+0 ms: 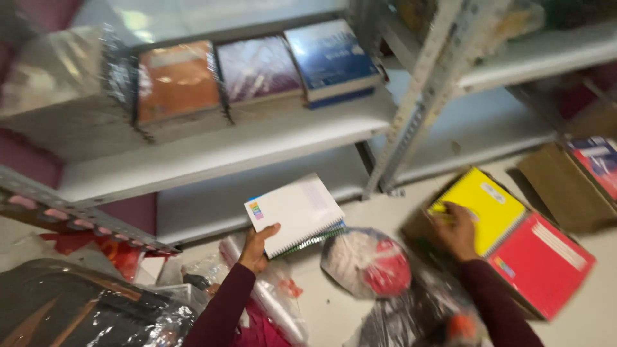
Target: The person sits on the floor and organizes stationery items, including notebooks and plastic-wrapped packages, by placing them onto metal shelves. They handle various items such as spiral notebooks and boxed goods, arranging them neatly on the shelf.
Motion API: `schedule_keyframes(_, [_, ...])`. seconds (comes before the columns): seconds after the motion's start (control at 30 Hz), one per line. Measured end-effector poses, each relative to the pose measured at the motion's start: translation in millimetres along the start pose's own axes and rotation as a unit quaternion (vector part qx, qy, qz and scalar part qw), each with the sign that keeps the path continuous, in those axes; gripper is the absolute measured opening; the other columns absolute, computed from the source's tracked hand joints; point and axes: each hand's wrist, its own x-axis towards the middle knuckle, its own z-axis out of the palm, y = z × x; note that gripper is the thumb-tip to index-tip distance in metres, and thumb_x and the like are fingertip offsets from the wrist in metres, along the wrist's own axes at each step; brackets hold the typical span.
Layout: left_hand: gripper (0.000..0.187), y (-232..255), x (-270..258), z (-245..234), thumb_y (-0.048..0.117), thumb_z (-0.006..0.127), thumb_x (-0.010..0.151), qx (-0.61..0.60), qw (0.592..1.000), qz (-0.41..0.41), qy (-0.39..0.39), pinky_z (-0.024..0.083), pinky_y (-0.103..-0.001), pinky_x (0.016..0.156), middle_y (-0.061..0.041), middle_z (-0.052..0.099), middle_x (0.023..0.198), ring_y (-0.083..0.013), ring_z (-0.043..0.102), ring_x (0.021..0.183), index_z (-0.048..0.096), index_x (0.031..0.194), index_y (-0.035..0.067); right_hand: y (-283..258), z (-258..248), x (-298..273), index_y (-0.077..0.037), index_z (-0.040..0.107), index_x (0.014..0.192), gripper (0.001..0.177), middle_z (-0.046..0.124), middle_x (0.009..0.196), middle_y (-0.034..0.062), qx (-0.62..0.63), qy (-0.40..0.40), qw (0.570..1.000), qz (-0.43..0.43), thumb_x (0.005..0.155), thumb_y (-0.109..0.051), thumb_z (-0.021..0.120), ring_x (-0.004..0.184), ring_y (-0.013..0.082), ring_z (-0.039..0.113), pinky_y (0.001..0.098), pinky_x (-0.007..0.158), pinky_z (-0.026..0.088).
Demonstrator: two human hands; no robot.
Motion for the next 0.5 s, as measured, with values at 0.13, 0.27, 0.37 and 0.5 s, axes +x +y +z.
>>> schedule_keyframes(0.13, [0.046,16,46,-21,0.009,0.076,0.083,-0.059,0.992,0.102,0.031,0.057,-0.043,0.091,-0.014,0.07,0.113,-0.0284,0.069,0.102,0.062,0.126,-0.001,66,-36,28,-0.009,0.066,0.136,0.072,0.064,0.128,0.0241,-0.223,0.078,0.972,0.006,0.086,-0.058,0.073,0.12,0.0426,0.058,0.0554,0.1,0.048])
schedule_keyframes(0.27, [0.05,18,60,-28,0.008,0.077,0.081,-0.046,0.989,0.1,0.101,0.055,-0.042,0.093,-0.013,0.07,0.117,-0.0268,0.068,0.106,0.059,0.128,0.005,30,-66,42,-0.013,0.061,0.144,0.089,0.055,0.14,0.0298,-0.281,0.033,0.949,0.142,0.078,-0.073,0.069,0.128,0.0492,0.052,0.0643,0.1,0.045])
schedule_keyframes(0.37, [0.057,-13,77,-48,0.006,0.078,0.079,0.014,0.982,0.059,0.176,0.053,-0.041,0.098,-0.013,0.071,0.12,-0.0253,0.067,0.111,0.055,0.131,0.008,32,-71,54,-0.016,0.061,0.141,0.09,0.049,0.143,0.0296,-0.325,0.026,0.937,0.127,0.073,-0.073,0.073,0.131,0.0536,0.044,0.0698,0.096,0.036])
schedule_keyframes(0.5, [0.063,-30,72,-51,0.005,0.076,0.076,-0.056,0.979,0.029,0.193,0.053,-0.047,0.099,-0.016,0.069,0.121,-0.0322,0.066,0.113,0.055,0.134,0.002,29,-77,67,-0.008,0.055,0.139,0.093,0.052,0.138,0.0304,-0.325,-0.032,0.934,0.143,0.078,-0.078,0.065,0.133,0.0537,0.045,0.0685,0.108,0.035])
